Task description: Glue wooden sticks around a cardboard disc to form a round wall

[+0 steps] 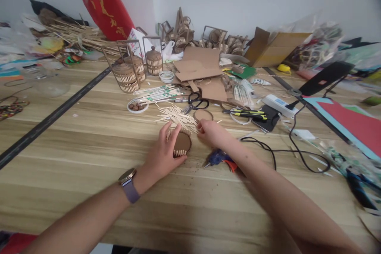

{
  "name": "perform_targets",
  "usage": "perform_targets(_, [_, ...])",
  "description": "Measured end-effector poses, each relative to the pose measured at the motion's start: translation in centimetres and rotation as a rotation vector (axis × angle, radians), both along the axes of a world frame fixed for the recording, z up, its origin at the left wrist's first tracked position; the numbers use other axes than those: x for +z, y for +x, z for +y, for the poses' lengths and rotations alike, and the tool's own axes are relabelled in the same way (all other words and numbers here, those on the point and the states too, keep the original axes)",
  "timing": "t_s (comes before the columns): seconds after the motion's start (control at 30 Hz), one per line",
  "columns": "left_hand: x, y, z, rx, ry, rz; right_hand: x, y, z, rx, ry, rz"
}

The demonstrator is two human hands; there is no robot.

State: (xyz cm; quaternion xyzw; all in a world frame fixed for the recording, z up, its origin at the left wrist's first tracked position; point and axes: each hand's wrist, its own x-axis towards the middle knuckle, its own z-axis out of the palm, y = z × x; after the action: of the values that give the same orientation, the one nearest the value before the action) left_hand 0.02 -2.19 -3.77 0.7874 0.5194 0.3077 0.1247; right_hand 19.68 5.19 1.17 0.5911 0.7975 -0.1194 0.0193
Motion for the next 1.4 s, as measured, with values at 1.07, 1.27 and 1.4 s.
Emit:
perform_targets(1.07, [-0.1, -0.2, 0.2, -0.020, 0.058, -0.006, 1.7, -1.0, -5.0, 0.444, -0.091, 0.335])
perform_targets(1.27, [-0.1, -0.2, 0.2, -0.029, 0.060, -0.013, 1.0, -1.1, -5.1, 0.479, -0.021, 0.286])
perform_targets(1.4, [-0.1, -0.2, 0.2, -0.024, 0.055, -0.025, 0.4, -1.0, -5.0, 0.535, 0.040, 0.276])
